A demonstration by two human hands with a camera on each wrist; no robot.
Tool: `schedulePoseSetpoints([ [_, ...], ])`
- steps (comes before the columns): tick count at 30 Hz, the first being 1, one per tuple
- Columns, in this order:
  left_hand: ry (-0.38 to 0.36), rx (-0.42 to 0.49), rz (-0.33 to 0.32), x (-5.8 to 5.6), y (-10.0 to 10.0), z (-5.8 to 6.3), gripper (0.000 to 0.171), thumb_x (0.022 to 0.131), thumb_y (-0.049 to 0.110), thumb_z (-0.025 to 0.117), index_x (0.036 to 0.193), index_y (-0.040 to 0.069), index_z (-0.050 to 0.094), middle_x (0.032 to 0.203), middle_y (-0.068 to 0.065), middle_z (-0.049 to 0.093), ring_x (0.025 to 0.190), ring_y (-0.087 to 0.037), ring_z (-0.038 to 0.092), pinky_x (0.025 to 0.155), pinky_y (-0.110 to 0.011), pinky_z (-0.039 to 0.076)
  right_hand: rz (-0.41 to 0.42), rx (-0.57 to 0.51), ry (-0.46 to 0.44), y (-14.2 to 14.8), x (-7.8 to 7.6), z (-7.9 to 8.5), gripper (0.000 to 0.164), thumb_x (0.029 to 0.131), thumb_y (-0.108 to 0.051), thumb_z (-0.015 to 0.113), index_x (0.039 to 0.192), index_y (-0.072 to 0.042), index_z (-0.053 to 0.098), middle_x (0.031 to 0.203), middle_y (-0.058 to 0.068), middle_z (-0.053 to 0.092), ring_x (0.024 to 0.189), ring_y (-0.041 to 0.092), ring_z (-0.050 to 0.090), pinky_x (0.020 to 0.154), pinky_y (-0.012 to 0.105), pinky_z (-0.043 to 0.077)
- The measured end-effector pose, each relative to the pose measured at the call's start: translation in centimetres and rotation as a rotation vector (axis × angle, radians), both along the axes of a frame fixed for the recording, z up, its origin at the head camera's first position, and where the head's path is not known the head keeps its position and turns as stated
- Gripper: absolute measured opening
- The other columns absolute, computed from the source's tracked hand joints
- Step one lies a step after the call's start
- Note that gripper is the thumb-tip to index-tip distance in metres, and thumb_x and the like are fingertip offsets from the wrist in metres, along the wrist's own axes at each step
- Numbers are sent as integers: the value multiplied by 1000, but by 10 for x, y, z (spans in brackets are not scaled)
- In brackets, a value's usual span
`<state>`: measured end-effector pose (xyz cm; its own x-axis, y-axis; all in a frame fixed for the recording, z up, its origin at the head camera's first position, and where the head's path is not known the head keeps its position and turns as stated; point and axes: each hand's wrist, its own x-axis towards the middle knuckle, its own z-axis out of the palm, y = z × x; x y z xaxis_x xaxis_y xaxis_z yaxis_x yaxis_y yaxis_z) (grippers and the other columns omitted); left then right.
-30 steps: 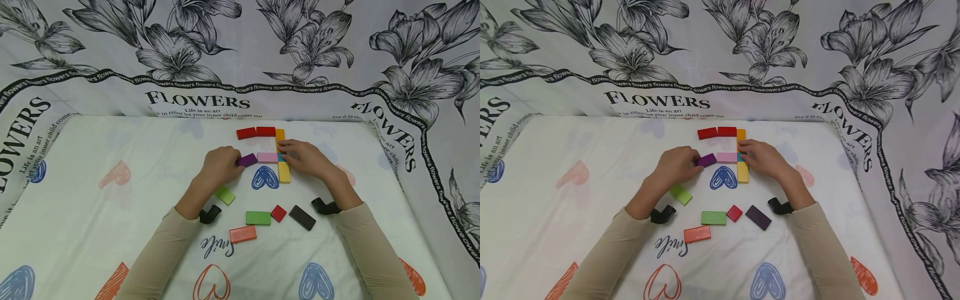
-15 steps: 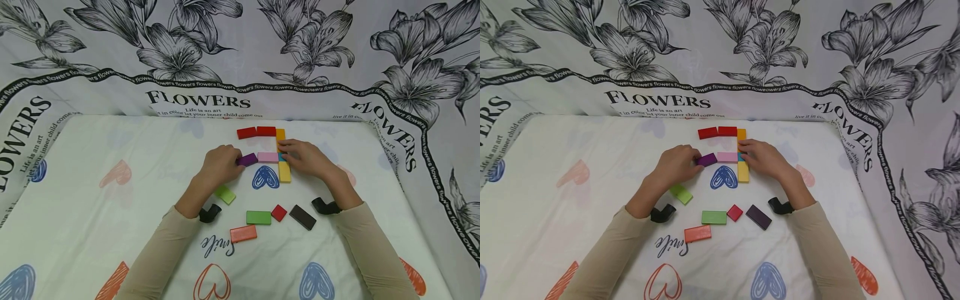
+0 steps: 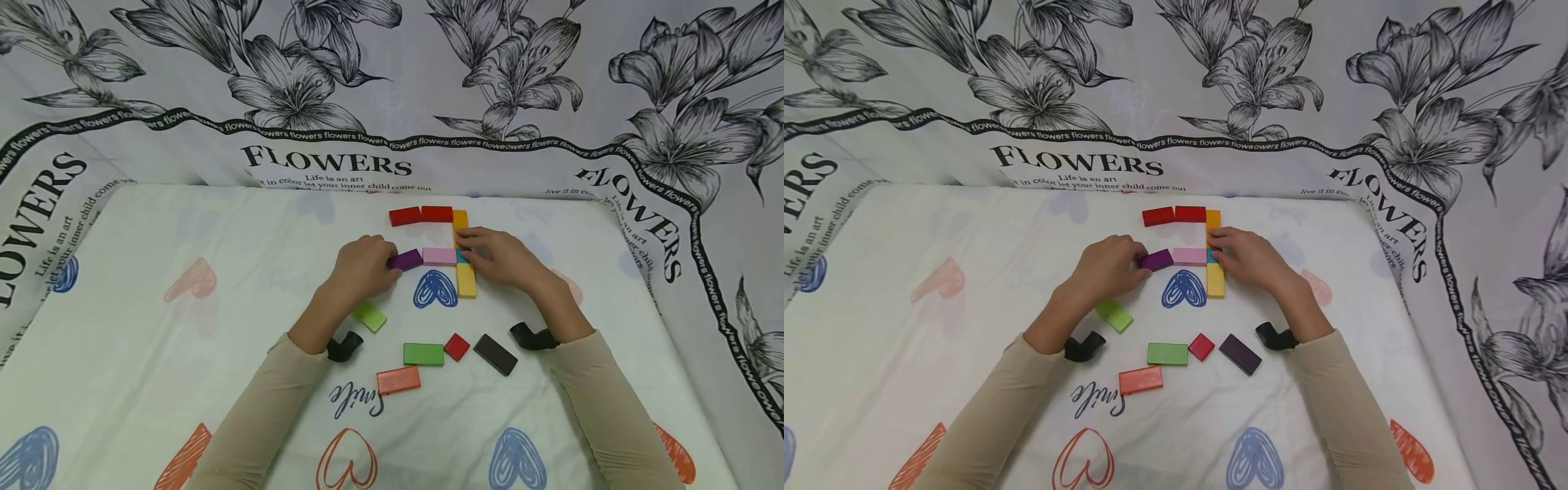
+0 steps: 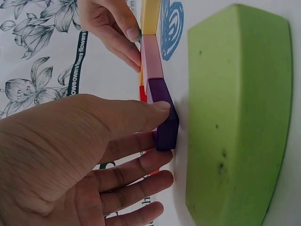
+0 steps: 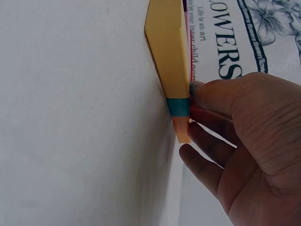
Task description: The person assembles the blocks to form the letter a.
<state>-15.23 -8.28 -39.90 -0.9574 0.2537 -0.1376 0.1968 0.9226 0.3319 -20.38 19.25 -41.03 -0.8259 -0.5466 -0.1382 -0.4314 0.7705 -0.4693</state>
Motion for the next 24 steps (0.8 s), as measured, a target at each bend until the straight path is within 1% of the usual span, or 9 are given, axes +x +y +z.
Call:
schedulePoseSetpoints([
  [4, -2, -4, -7, 0, 0, -1, 27, 96, 25, 74, 117, 9, 79, 100, -8, 74, 90, -24, 62, 81, -37, 56, 0, 0, -8, 1, 0, -1, 43, 106, -18, 62, 148, -7, 59, 162, 10, 53, 156, 37, 43, 126, 58, 38],
  [15, 14, -6, -2, 1, 0, 0, 30, 96, 26, 75, 120, 10, 79, 99, -8, 74, 89, -24, 62, 81, -37, 55, 12, -3, 11, 2, -1, 0, 43, 106, -18, 63, 148, -6, 60, 161, 10, 54, 154, 37, 45, 125, 58, 39],
  [20, 8, -6, 5, 3, -2, 1, 35, 96, 29, 75, 125, 9, 77, 104, -9, 75, 92, -24, 64, 83, -37, 58, 13, -3, 1, 1, -1, 0, 43, 106, -17, 62, 148, -6, 60, 161, 10, 54, 155, 38, 44, 125, 59, 39],
  [24, 20, -2, 11, 3, -6, 2, 41, 97, 31, 75, 131, 8, 74, 114, -11, 77, 101, -26, 70, 88, -39, 61, 9, -9, 12, 1, -2, -1, 43, 106, -17, 64, 148, -6, 60, 161, 10, 55, 154, 37, 45, 125, 58, 39],
])
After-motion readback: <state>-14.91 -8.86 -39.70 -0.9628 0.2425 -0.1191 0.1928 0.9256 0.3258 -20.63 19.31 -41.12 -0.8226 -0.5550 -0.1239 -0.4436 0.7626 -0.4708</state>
